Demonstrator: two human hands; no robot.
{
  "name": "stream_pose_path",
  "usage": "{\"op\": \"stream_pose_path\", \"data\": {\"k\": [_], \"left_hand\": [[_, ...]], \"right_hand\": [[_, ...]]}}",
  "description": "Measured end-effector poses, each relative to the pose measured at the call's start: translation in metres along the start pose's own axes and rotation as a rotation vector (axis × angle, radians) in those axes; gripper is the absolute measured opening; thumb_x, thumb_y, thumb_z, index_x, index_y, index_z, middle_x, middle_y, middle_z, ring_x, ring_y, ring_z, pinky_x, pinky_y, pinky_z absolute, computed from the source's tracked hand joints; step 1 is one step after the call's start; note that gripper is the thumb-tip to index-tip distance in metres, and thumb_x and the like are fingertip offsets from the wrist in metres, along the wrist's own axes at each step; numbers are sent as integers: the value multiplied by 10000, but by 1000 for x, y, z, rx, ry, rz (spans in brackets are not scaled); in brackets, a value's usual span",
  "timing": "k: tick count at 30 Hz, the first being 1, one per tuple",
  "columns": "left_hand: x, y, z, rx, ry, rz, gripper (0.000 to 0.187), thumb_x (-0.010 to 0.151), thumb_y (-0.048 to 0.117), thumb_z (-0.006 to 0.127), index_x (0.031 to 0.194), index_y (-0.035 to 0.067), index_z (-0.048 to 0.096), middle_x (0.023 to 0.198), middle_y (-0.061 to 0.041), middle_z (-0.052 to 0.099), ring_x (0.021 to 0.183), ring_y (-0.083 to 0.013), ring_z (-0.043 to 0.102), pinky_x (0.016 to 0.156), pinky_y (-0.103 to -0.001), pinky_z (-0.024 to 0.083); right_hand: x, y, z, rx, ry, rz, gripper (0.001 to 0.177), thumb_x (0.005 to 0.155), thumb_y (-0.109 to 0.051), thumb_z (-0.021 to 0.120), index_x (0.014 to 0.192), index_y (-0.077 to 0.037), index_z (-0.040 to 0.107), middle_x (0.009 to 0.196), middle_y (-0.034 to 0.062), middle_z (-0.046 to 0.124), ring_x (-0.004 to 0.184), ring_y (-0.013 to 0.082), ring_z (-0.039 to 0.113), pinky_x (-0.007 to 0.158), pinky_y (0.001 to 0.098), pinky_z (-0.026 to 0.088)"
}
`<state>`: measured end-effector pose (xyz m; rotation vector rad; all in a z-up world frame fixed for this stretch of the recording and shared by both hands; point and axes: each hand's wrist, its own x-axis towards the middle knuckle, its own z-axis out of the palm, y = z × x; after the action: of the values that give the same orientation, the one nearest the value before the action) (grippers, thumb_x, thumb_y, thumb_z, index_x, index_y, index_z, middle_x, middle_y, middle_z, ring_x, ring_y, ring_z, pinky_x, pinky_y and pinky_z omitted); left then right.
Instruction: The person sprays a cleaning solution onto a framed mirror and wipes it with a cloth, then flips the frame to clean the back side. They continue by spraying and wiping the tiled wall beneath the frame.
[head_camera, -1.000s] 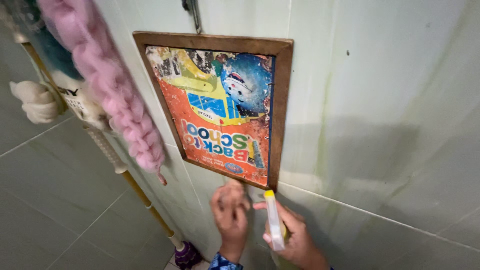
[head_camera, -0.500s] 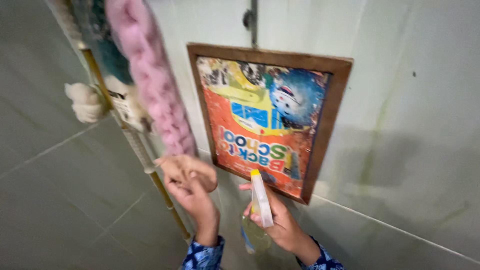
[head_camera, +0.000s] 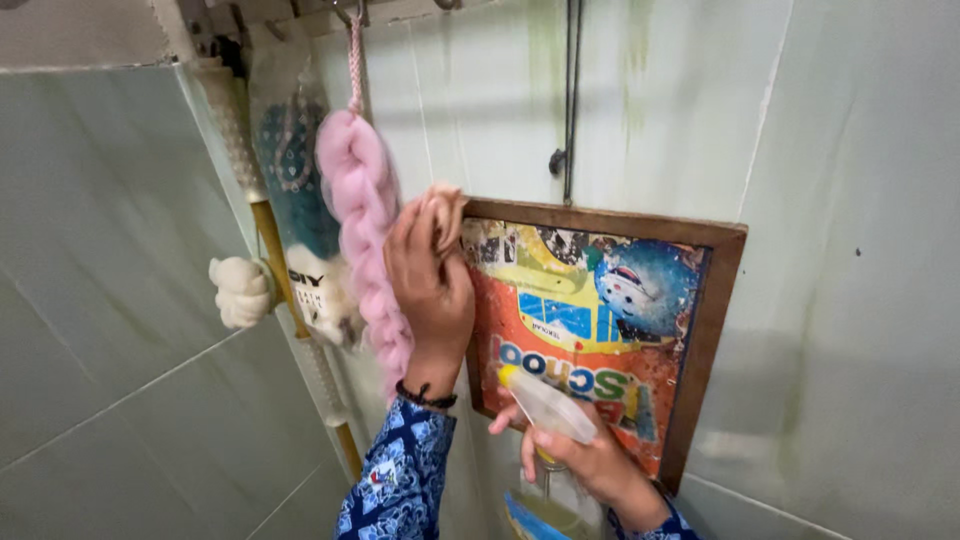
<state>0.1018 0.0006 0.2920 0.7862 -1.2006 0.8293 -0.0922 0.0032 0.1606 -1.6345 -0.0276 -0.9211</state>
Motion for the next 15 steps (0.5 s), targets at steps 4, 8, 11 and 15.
{"op": "stream_pose_path", "data": {"k": [4,8,11,15], "left_hand": [[17,1,16,-62,-43,17,568,853,-130,512,1405,-6,568,1458,-185,564,1392,-401,525,1221,-451,387],[-5,-8,23,-114,15,-59,499,905,-142,513,1393,-47,556,1448,-210,568,1373,-389,553,1180,-433,438],[-35,-18,26,-78,56,-85,439,914,-137,525,1346,-78,576,1393,-210,598,1318,-389,587,1143,-430,474],[-82,-32,15,-29,3,-94,395,896,-127,540,1284,-97,607,1340,-232,609,1246,-404,605,1094,-436,486]], "right_hand": [[3,6,-8,-15,20,34,683,941,-286,625,1499,54,425,1179,215,688,674,155,657,618,289,540],[2,13,-16,62,53,47,699,936,-317,647,1481,62,428,1177,229,684,673,158,655,641,297,536],[-1,19,-24,56,11,5,722,941,-329,662,1497,61,419,1201,250,687,688,157,657,658,287,516],[-1,30,-29,40,-14,-18,701,955,-316,668,1484,70,418,1234,270,679,703,175,674,695,313,541]]}}
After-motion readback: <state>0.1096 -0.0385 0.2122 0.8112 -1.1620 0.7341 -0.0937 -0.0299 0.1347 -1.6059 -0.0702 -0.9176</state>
